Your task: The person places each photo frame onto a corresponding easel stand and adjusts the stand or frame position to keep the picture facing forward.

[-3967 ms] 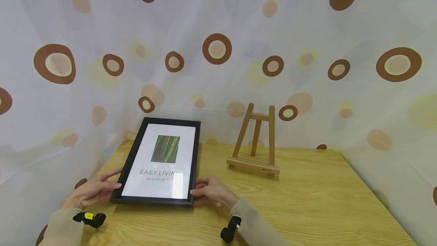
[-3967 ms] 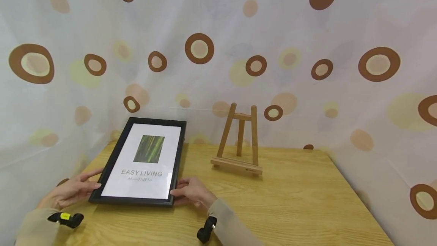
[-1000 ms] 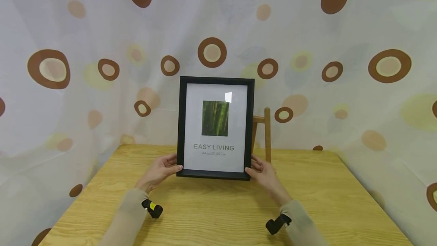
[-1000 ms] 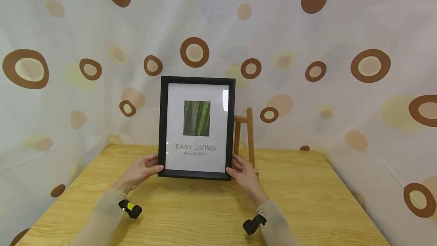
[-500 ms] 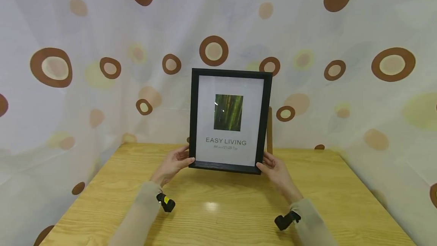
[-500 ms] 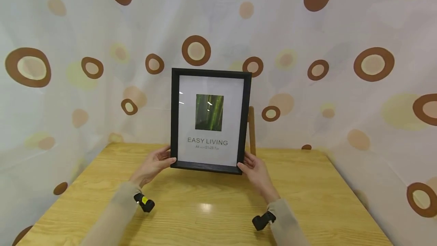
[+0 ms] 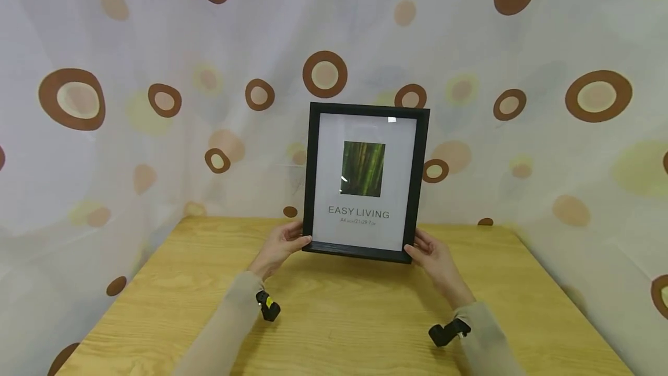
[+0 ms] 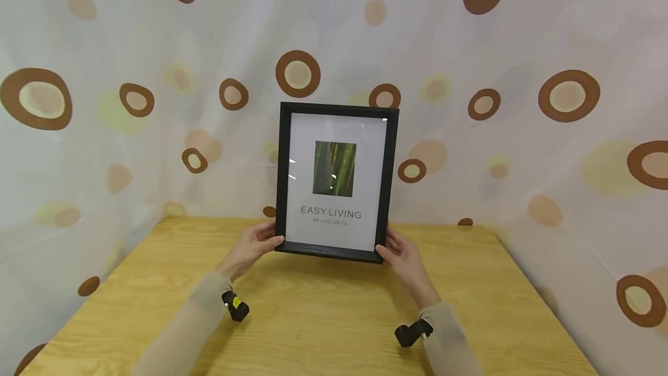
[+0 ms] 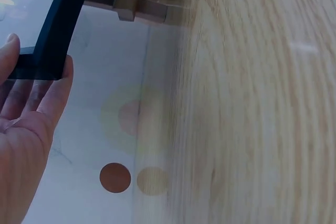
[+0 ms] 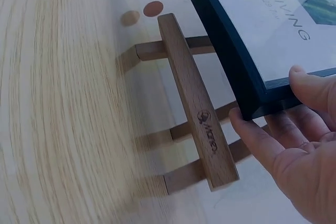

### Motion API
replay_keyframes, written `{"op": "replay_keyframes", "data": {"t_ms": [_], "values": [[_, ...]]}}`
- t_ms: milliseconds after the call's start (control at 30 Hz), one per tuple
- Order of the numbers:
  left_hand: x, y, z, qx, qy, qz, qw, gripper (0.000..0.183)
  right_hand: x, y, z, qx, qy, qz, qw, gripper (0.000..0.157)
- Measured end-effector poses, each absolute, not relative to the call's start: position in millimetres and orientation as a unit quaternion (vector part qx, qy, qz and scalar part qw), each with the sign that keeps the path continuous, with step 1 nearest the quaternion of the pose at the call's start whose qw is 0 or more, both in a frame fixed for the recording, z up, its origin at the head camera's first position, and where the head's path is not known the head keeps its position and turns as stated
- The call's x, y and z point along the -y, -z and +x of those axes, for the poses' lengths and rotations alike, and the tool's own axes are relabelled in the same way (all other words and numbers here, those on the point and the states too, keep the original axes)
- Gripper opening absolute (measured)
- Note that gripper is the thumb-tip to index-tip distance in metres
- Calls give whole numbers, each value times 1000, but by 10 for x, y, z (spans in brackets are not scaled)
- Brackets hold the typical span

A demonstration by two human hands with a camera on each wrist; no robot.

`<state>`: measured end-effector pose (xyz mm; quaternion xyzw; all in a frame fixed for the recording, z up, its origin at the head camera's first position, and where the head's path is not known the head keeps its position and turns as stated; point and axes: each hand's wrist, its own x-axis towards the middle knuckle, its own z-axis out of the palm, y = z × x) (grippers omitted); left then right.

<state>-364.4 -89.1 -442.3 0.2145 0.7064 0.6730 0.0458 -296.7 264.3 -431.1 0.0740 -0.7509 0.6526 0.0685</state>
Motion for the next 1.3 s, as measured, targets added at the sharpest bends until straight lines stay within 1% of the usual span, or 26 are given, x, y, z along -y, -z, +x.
{"op": "replay_keyframes", "data": {"t_ms": [133,267,567,700,933,1300], "values": [[826,4442,-3640,-709,-670,217,37,54,-2703,4315,-2957,750,-653,80,72,61],[746,4431,-3623,-710,-669,218,40,51,-2773,4298,-2927,751,-651,81,77,61],[585,4215,-3545,-701,-667,247,52,51,-2938,4271,-2939,765,-634,74,81,66],[499,4245,-3610,-690,-676,254,56,50,-3003,4289,-2937,769,-629,71,86,66],[369,4395,-3801,-678,-694,233,66,48,-3063,4303,-2965,766,-632,65,100,63],[222,4414,-3901,-675,-707,199,65,47,-3113,4346,-2996,760,-640,64,99,65]]}}
